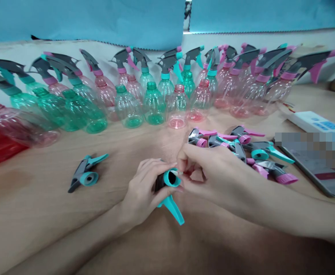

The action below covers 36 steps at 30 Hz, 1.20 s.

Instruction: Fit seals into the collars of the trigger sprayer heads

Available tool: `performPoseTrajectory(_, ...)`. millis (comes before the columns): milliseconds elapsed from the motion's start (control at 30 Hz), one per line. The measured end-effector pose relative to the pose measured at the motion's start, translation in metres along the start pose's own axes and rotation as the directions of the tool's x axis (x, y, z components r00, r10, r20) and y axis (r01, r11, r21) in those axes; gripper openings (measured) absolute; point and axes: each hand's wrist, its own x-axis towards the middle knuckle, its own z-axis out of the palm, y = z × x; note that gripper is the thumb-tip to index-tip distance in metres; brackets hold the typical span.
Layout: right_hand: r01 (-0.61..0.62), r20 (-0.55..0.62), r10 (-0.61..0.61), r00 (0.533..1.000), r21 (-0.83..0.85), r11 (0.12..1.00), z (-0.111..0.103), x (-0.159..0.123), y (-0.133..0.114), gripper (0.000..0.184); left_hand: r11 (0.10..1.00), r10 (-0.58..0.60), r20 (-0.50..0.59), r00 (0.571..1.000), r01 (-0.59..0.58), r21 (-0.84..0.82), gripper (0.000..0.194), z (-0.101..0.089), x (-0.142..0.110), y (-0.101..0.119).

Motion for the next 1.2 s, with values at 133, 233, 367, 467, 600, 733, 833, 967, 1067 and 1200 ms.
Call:
performPoseTrajectory(133, -0.041, 0.092, 0.016, 0.996, 0.288, 0.957, -0.018, 0.006, 0.004, 0.015, 0.998, -0.057, 0.001, 0.998, 0.057, -0.042, 0.034, 0.001, -0.001, -0.001)
performPoseTrajectory(233, -0.088, 0.196, 0.000, 0.981, 0.442, 0.893, -0.022, 0.011, 0.007, 0.011, 0.995, -0.082, 0.001, 0.997, 0.081, -0.059, 0.035, 0.001, -0.001, -0.001)
performPoseTrajectory(367, -0.085, 0.250, -0.025, 0.968, 0.419, 0.904, -0.018, 0.016, 0.012, 0.005, 0.995, -0.063, -0.012, 0.998, 0.062, -0.082, 0.036, 0.000, 0.000, 0.002)
performPoseTrajectory(467, -0.061, 0.247, -0.026, 0.969, 0.337, 0.939, -0.014, 0.017, 0.014, 0.006, 0.996, -0.043, -0.022, 0.999, 0.042, -0.074, 0.035, 0.000, 0.001, 0.003)
performPoseTrajectory(600, 0.038, 0.182, -0.078, 0.980, 0.213, 0.976, -0.012, 0.016, 0.014, 0.006, 0.996, -0.037, -0.021, 0.999, 0.035, -0.082, 0.036, 0.000, 0.002, 0.002)
performPoseTrajectory(733, 0.131, 0.124, -0.147, 0.981, 0.132, 0.983, -0.014, 0.016, 0.014, 0.007, 0.996, -0.042, -0.011, 0.999, 0.041, -0.085, 0.036, 0.000, 0.002, 0.003)
performPoseTrajectory(833, 0.122, 0.110, -0.136, 0.985, 0.122, 0.985, -0.019, 0.015, 0.012, 0.008, 0.995, -0.066, -0.005, 0.998, 0.065, -0.080, 0.035, -0.001, 0.002, 0.005)
performPoseTrajectory(967, 0.082, 0.162, -0.105, 0.981, 0.143, 0.986, -0.023, 0.014, 0.011, 0.011, 0.995, -0.066, -0.003, 0.998, 0.065, -0.077, 0.035, -0.001, 0.001, 0.006)
performPoseTrajectory(1067, 0.097, 0.187, -0.120, 0.975, 0.126, 0.987, -0.019, 0.013, 0.013, 0.010, 0.995, -0.052, -0.002, 0.999, 0.052, -0.081, 0.035, -0.001, 0.001, 0.005)
performPoseTrajectory(1200, 0.140, 0.164, -0.144, 0.976, 0.037, 0.990, -0.008, 0.011, 0.015, 0.012, 0.994, -0.063, 0.014, 0.998, 0.064, -0.084, 0.035, -0.001, 0.001, 0.004)
